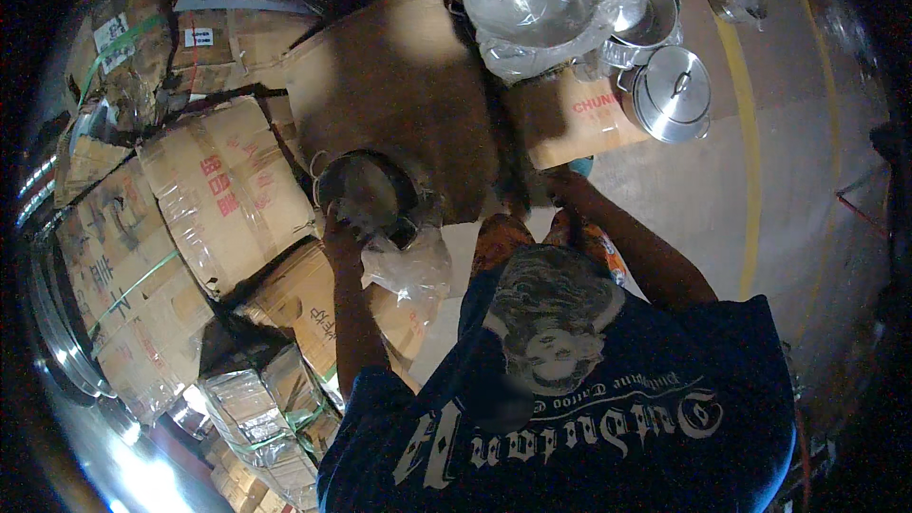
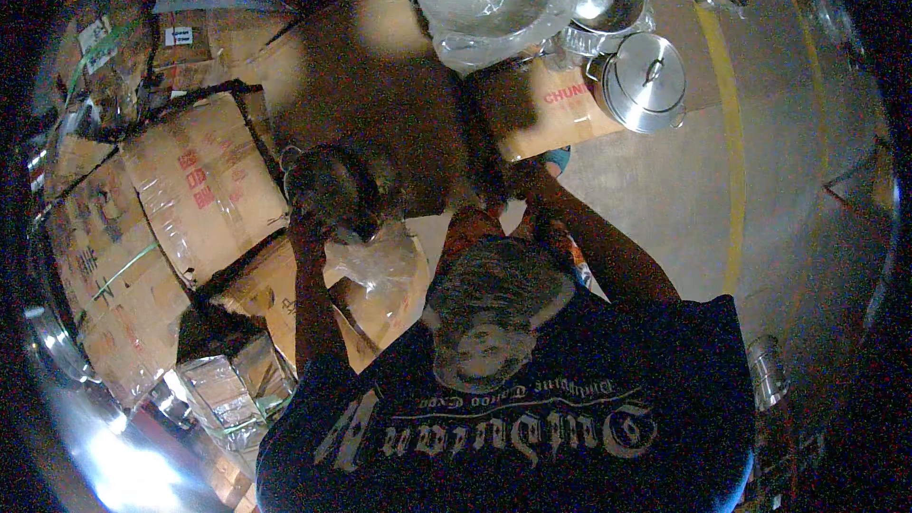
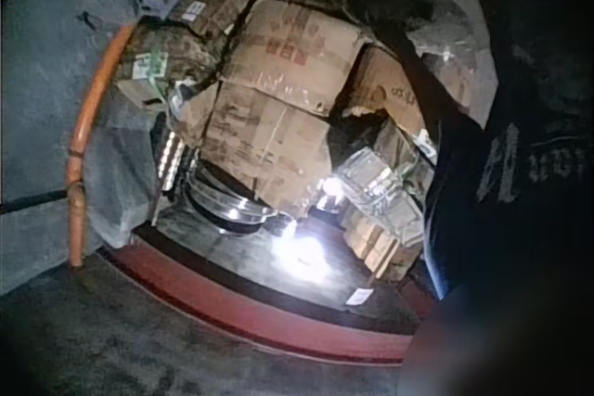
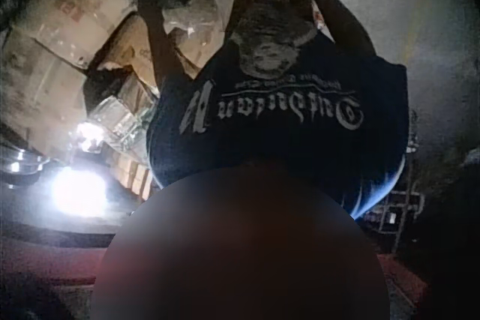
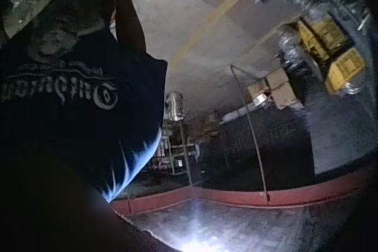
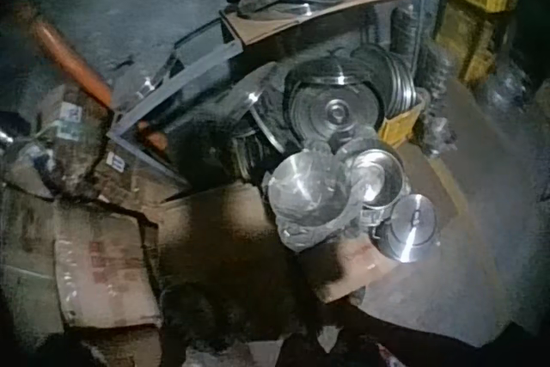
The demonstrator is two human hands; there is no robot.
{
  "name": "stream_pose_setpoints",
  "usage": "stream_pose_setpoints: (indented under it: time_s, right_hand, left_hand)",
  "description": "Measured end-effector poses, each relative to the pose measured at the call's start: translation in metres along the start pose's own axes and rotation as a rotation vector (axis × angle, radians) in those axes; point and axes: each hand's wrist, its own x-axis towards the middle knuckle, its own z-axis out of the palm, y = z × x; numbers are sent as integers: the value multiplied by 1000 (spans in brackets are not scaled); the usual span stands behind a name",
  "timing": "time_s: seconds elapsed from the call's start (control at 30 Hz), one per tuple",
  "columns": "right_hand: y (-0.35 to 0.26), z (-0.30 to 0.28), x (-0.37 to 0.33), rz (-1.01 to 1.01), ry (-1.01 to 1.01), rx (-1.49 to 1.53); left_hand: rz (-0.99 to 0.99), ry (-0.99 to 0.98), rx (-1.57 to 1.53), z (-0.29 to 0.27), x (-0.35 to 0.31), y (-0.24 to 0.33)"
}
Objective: The person picks up stainless steel pots and lids from the floor and stacks them into a yellow crate. They also unwrap plastic-wrapped items and place them on the floor or in the crate.
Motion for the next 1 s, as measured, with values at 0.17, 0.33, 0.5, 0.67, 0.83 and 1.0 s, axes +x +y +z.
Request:
stream_pose_setpoints:
  time_s: [0.17,0.33,0.5,0.67,0.83,1.0]
  right_hand:
    - [-58,84,8,-138,-111,-362]
    - [-99,166,25,-156,-41,-293]
    - [-118,211,32,106,-48,-64]
    - [-118,247,31,-112,70,77]
    - [-117,252,28,8,129,2]
    - [-99,238,-39,-29,261,464]
  left_hand:
    - [455,108,854,-56,67,-46]
    - [481,495,1045,-82,115,-63]
    - [151,105,801,-84,144,-40]
    - [347,-85,507,-84,154,-37]
    - [534,-196,314,-79,147,-38]
    - [499,-371,285,-55,104,-30]
